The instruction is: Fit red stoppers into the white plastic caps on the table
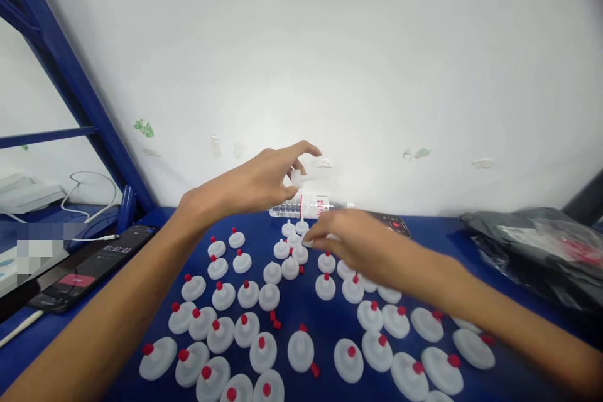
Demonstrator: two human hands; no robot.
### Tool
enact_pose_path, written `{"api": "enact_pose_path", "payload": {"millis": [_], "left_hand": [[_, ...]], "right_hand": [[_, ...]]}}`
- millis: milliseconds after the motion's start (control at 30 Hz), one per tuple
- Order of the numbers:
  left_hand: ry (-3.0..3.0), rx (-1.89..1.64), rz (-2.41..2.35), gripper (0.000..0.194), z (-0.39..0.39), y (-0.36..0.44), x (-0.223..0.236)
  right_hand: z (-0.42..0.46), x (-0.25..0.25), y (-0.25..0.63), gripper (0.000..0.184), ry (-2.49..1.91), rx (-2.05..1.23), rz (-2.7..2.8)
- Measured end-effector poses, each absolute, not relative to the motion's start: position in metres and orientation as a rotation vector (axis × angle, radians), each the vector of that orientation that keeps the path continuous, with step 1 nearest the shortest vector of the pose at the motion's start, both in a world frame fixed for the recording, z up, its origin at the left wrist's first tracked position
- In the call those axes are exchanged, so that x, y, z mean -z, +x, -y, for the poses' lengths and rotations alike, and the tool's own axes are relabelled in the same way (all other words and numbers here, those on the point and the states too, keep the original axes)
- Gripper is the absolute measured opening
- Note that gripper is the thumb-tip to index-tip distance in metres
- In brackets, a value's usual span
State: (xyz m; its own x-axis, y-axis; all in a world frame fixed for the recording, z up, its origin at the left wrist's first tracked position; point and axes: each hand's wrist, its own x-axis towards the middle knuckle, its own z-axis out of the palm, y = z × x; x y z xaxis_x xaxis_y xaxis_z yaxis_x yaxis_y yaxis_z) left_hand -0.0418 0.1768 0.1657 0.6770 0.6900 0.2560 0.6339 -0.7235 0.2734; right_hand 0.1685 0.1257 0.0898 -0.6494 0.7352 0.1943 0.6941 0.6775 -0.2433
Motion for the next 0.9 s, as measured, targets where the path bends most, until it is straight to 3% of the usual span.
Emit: {"api": "enact_pose_path", "payload": {"millis": [200, 900], "left_hand": [[2.646, -0.585, -0.971, 0.071, -0.176, -0.039, -0.167], [2.205, -0.953, -0.641, 0.066, -0.157, -0.017, -0.173]], "right_hand": [[-0.126, -0.144, 0.202, 0.022, -1.184, -0.247, 1.978], [-0.126, -0.139, 0.191, 0.023, -0.839, -0.436, 1.601]]}}
